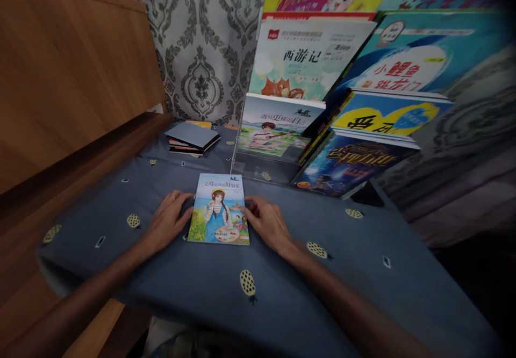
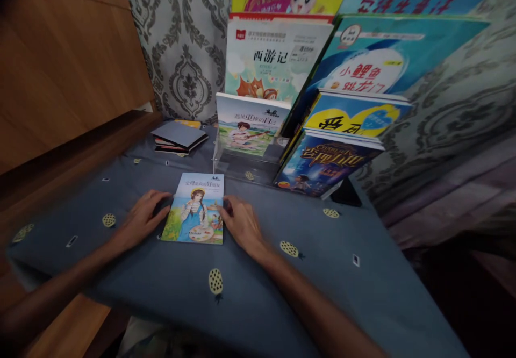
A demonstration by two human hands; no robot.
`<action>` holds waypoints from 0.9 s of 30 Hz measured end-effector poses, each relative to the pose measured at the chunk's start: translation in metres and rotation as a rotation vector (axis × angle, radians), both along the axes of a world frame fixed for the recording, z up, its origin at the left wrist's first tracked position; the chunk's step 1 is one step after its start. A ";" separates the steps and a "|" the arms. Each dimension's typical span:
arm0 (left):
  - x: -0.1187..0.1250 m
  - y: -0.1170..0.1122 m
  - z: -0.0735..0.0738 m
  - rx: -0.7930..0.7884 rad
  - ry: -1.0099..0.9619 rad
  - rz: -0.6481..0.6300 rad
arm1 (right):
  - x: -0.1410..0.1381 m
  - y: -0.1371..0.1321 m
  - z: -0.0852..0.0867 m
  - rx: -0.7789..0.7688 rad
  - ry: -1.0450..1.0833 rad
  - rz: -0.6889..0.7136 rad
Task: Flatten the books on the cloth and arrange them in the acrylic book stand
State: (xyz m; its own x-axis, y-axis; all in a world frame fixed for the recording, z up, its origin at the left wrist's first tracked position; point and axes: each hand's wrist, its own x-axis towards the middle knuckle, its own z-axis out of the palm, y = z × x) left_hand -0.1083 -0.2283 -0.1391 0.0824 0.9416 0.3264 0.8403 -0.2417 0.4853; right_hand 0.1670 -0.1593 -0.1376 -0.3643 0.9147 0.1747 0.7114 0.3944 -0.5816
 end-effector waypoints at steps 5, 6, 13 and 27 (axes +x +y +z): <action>-0.004 0.028 -0.006 0.040 0.021 -0.069 | -0.003 -0.004 -0.002 0.056 -0.067 0.011; -0.005 0.036 -0.007 0.040 0.039 -0.077 | -0.005 -0.005 -0.001 0.067 -0.093 0.008; -0.004 0.080 -0.013 -0.025 0.174 -0.007 | -0.015 -0.017 0.006 0.098 -0.237 0.015; 0.000 0.081 -0.026 0.090 0.117 -0.010 | -0.053 0.010 0.018 0.274 -0.309 0.263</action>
State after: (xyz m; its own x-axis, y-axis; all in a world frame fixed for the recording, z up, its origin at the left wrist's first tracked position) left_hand -0.1085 -0.1477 -0.1647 0.1336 0.9082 0.3967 0.8872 -0.2880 0.3605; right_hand 0.1140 -0.1489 -0.1193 -0.6499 0.7199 0.2437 0.6897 0.6933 -0.2086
